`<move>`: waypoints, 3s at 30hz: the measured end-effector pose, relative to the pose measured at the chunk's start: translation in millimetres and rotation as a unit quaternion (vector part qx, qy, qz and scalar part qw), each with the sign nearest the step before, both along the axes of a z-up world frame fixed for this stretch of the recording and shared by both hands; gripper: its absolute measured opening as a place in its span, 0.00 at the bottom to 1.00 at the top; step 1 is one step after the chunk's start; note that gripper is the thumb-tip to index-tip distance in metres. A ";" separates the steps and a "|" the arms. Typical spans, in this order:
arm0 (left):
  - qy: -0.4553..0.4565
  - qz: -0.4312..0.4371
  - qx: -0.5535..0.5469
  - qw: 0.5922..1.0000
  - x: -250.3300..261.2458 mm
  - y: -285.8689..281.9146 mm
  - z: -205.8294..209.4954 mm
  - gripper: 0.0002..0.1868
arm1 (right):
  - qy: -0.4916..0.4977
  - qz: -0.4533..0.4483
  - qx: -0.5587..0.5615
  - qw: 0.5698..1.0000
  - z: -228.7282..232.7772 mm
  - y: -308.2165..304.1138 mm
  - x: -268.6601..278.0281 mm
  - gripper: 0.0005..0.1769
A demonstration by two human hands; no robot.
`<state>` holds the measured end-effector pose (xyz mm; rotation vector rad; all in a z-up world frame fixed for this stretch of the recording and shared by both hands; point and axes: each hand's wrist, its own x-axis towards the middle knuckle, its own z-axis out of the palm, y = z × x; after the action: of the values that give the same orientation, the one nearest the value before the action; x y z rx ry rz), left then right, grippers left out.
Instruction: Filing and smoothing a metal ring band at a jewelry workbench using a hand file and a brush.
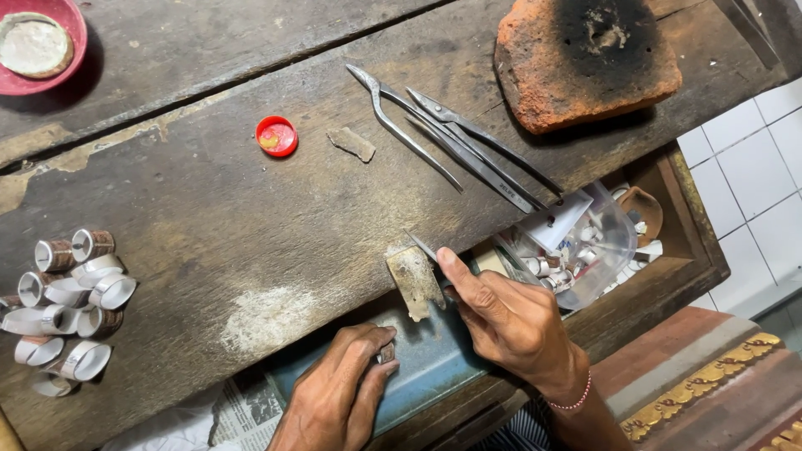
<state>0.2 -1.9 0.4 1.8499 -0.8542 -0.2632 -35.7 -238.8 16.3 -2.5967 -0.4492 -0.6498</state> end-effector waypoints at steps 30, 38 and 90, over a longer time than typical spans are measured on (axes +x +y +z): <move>0.010 0.012 0.001 1.000 0.0 -0.9 3.3 0.11 | 0.013 -0.010 -0.001 1.000 -0.8 -0.4 -2.0 0.22; 0.000 0.010 -0.005 1.000 2.3 -2.4 7.7 0.11 | 0.009 -0.003 -0.004 1.000 -2.9 -2.1 -2.1 0.24; 0.367 0.092 -0.155 0.913 -5.2 5.4 11.6 0.18 | 0.000 0.001 -0.047 0.999 -26.9 -10.3 -15.8 0.26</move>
<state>-5.0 3.5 12.0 1.3541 -0.1779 -0.6153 -51.4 -249.0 -10.6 -2.6840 -0.4927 -0.6438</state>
